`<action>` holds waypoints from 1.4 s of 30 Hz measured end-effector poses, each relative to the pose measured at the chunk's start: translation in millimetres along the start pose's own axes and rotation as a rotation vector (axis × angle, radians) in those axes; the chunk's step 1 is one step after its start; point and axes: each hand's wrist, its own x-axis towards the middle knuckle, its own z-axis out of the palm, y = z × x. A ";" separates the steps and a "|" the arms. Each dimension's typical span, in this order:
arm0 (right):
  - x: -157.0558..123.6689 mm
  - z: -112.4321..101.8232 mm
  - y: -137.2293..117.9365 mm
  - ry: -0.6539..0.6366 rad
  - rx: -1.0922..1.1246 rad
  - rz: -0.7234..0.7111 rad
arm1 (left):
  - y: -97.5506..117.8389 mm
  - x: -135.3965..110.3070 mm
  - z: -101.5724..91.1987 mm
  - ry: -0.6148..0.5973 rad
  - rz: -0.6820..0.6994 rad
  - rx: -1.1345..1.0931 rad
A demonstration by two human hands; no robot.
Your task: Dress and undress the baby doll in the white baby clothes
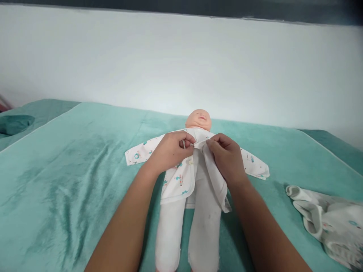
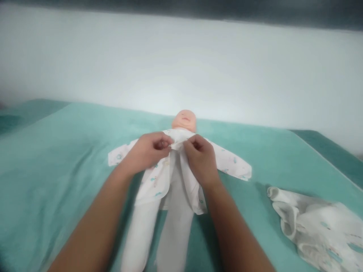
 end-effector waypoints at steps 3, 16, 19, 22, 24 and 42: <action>-2.2 3.9 -0.4 0.060 -0.082 -0.013 | -0.9 1.1 1.1 0.026 0.004 -0.018; -7.5 2.7 -8.4 -0.174 -0.213 -0.086 | -4.5 2.9 2.8 0.062 -0.054 -0.089; -4.6 0.6 -7.6 -0.186 -0.244 -0.082 | -4.0 2.8 2.4 0.059 -0.073 -0.092; -3.3 0.4 -6.1 -0.170 -0.249 -0.081 | -2.4 2.3 1.7 0.042 -0.093 -0.101; -3.9 1.7 -5.2 -0.136 -0.251 -0.110 | -2.0 2.1 1.2 0.034 -0.106 -0.114; 9.9 3.5 7.7 0.027 -0.126 -0.100 | -28.8 28.2 9.8 0.303 0.005 -0.176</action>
